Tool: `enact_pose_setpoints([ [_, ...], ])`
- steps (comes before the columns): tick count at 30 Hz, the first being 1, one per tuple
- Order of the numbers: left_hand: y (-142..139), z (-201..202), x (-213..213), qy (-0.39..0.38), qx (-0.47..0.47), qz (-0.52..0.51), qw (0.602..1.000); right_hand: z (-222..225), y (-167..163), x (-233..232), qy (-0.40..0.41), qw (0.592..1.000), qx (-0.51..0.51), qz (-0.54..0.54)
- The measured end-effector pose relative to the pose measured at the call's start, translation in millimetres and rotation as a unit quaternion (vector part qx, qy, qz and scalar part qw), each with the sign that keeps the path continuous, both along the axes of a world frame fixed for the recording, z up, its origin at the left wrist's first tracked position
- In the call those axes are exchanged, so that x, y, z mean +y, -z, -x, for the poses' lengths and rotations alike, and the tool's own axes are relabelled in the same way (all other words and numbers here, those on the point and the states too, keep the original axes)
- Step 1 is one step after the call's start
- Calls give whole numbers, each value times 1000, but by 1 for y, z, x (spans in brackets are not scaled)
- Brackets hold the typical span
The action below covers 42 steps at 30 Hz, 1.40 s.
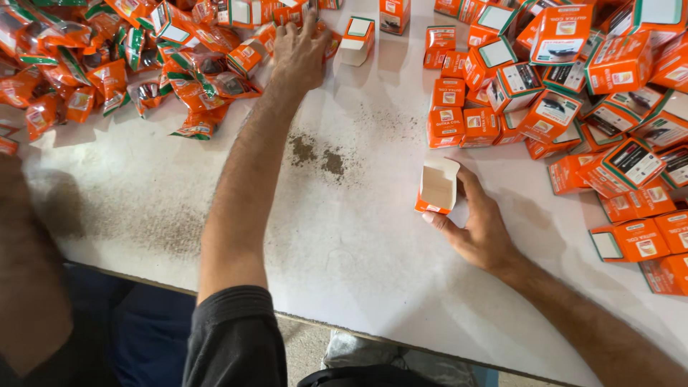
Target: The person picks up small orange cartons and wrapped product packets from a large pile on the table, opens a carton, places a wrapped packet inside, folds the carton flaps closed, and tosses the finished box onto a growing pile of packed boxes, repeating this cycle continuously.
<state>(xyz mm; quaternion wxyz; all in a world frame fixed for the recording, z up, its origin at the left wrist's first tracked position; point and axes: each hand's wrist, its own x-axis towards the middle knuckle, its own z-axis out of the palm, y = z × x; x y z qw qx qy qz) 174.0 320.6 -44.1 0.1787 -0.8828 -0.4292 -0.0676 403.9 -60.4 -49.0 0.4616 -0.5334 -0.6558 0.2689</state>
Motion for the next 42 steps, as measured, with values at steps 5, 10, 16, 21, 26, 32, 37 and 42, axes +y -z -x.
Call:
enact_pose_setpoints([
  [5, 14, 0, -10, 33, 63, 137, 988, -1, 1, -1, 7, 999, -42, 32],
  [10, -8, 13, -52, 76, -159, 81, 981, 1, 0, -3, -5, 998, -61, 13],
  [16, -75, 23, -180, 198, -410, 70, 888, -1, -8, -5, 9, 996, -81, -43],
  [21, -35, 1, -315, 345, -441, 142, 816, -5, -10, -4, 6, 993, -118, -18],
  [26, 6, -22, -313, 365, -336, 42, 867, -1, -9, -6, -12, 992, -106, -66],
  [32, 8, -29, -317, 283, -340, 39, 896, 2, -14, -6, 19, 996, -87, -19],
  [37, -2, -34, -328, 183, -363, 56, 912, 7, -13, -9, 33, 992, -112, -51],
  [42, -11, -49, -332, 72, -502, 337, 794, 4, -6, -9, 27, 990, -127, -62],
])
